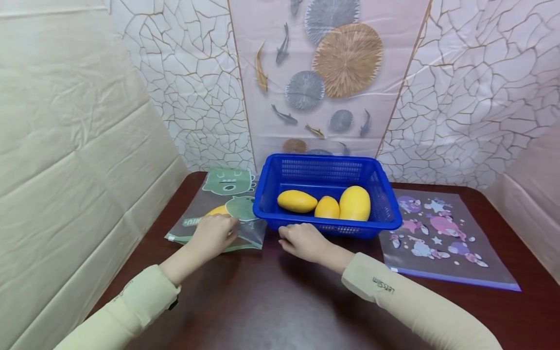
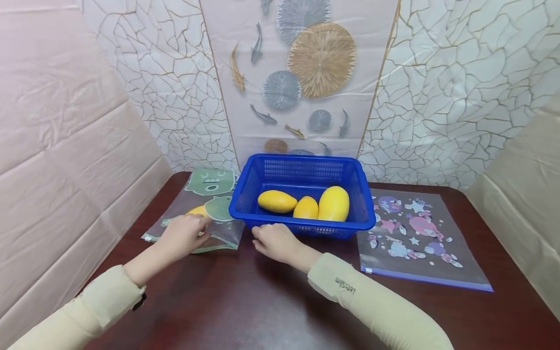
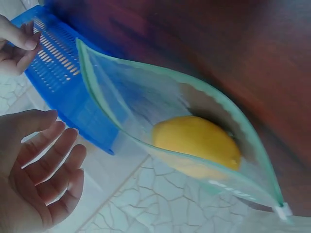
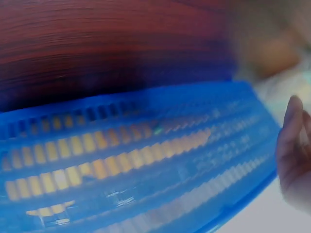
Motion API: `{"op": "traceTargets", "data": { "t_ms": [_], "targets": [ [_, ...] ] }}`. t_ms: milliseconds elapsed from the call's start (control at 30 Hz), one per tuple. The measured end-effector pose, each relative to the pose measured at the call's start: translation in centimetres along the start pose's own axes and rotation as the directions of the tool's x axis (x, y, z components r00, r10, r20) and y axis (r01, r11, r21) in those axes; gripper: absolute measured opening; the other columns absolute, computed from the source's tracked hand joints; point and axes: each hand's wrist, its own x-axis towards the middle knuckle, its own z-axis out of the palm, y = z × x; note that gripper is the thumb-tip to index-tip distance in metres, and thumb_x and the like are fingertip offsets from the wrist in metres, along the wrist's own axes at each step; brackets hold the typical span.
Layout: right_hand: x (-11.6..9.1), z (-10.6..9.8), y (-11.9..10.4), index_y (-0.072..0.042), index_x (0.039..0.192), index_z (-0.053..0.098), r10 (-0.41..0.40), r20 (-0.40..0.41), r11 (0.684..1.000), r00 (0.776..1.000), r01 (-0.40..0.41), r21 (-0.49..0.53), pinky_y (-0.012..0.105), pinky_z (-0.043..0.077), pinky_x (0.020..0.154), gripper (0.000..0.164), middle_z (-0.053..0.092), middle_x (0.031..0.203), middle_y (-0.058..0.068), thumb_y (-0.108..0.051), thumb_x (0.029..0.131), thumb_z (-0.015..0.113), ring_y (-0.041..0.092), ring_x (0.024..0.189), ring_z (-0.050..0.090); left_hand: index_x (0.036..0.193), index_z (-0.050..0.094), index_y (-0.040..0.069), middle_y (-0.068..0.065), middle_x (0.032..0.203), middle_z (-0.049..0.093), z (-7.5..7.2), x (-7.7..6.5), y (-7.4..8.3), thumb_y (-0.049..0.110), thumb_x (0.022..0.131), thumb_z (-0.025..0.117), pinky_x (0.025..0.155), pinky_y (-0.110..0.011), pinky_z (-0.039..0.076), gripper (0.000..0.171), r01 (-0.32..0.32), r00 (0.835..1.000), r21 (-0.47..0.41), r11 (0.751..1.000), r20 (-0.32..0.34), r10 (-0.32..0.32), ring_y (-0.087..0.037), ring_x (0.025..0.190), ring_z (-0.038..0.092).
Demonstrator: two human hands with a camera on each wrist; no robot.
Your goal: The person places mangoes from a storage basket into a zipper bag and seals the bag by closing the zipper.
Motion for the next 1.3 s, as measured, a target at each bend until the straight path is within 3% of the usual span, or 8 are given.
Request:
{"op": "traceTargets", "data": {
  "t_ms": [200,400,667,800,1000,1300],
  "targets": [
    [-0.5,-2.2,1.4,-0.013,0.081,0.059,0.033,0.098,0.990,0.995,-0.046,0.136,0.017,0.043,0.056,0.010,0.059,0.070,-0.005,-0.016,0.090,0.060,0.004,0.057,0.046,0.076,0.067,0.013,0.002,0.066,0.064,-0.3,1.6,1.1,0.013,0.075,0.072,0.048,-0.031,0.043,0.005,-0.010,1.000,-0.012,1.000,0.004,0.010,-0.017,0.058,0.060],
    [-1.4,-3.5,2.1,-0.015,0.084,0.061,-0.011,0.160,0.982,0.987,-0.020,0.186,0.015,0.043,0.059,0.007,0.058,0.071,-0.008,-0.014,0.091,0.059,0.002,0.059,0.046,0.083,0.067,0.012,0.001,0.070,0.066,0.1,3.7,2.3,0.019,0.082,0.070,0.052,-0.030,0.045,0.008,-0.056,0.998,-0.032,0.998,0.006,0.056,-0.015,0.061,0.060],
    [-2.3,-4.9,3.4,-0.012,0.088,0.064,-0.028,0.137,0.979,0.990,-0.001,0.204,0.016,0.046,0.060,0.005,0.062,0.074,-0.006,-0.013,0.090,0.060,0.000,0.061,0.048,0.099,0.068,0.011,-0.003,0.087,0.068,1.0,6.8,3.3,0.024,0.087,0.065,0.064,-0.034,0.051,0.019,-0.099,0.994,-0.057,0.993,0.039,0.101,-0.020,0.075,0.064],
    [-2.7,-6.0,4.4,-0.010,0.090,0.065,0.012,0.085,0.974,0.996,-0.031,0.223,0.019,0.047,0.062,0.005,0.061,0.073,-0.006,-0.013,0.090,0.061,0.001,0.062,0.048,0.107,0.067,0.010,-0.005,0.097,0.066,1.7,7.8,3.5,0.032,0.091,0.061,0.074,-0.038,0.051,0.028,-0.123,0.986,-0.083,0.989,0.099,0.131,-0.023,0.085,0.062],
    [-3.5,-7.6,6.3,-0.008,0.093,0.065,0.094,0.019,0.972,0.995,-0.096,0.214,0.022,0.047,0.061,0.006,0.062,0.074,-0.004,-0.011,0.089,0.062,0.003,0.063,0.051,0.109,0.067,0.012,-0.006,0.103,0.065,3.2,8.2,4.0,0.037,0.095,0.052,0.077,-0.041,0.050,0.033,-0.103,0.983,-0.106,0.989,0.141,0.118,-0.024,0.092,0.061],
    [-4.9,-9.4,10.0,-0.005,0.098,0.065,0.291,0.074,0.938,0.954,-0.300,0.175,0.028,0.049,0.063,0.010,0.066,0.082,0.004,-0.010,0.092,0.058,0.013,0.071,0.058,0.098,0.071,0.014,-0.002,0.094,0.071,3.7,7.5,4.8,0.035,0.090,0.061,0.074,-0.041,0.048,0.024,-0.027,0.989,-0.138,0.990,0.139,0.046,-0.021,0.087,0.066]
  ]
}}
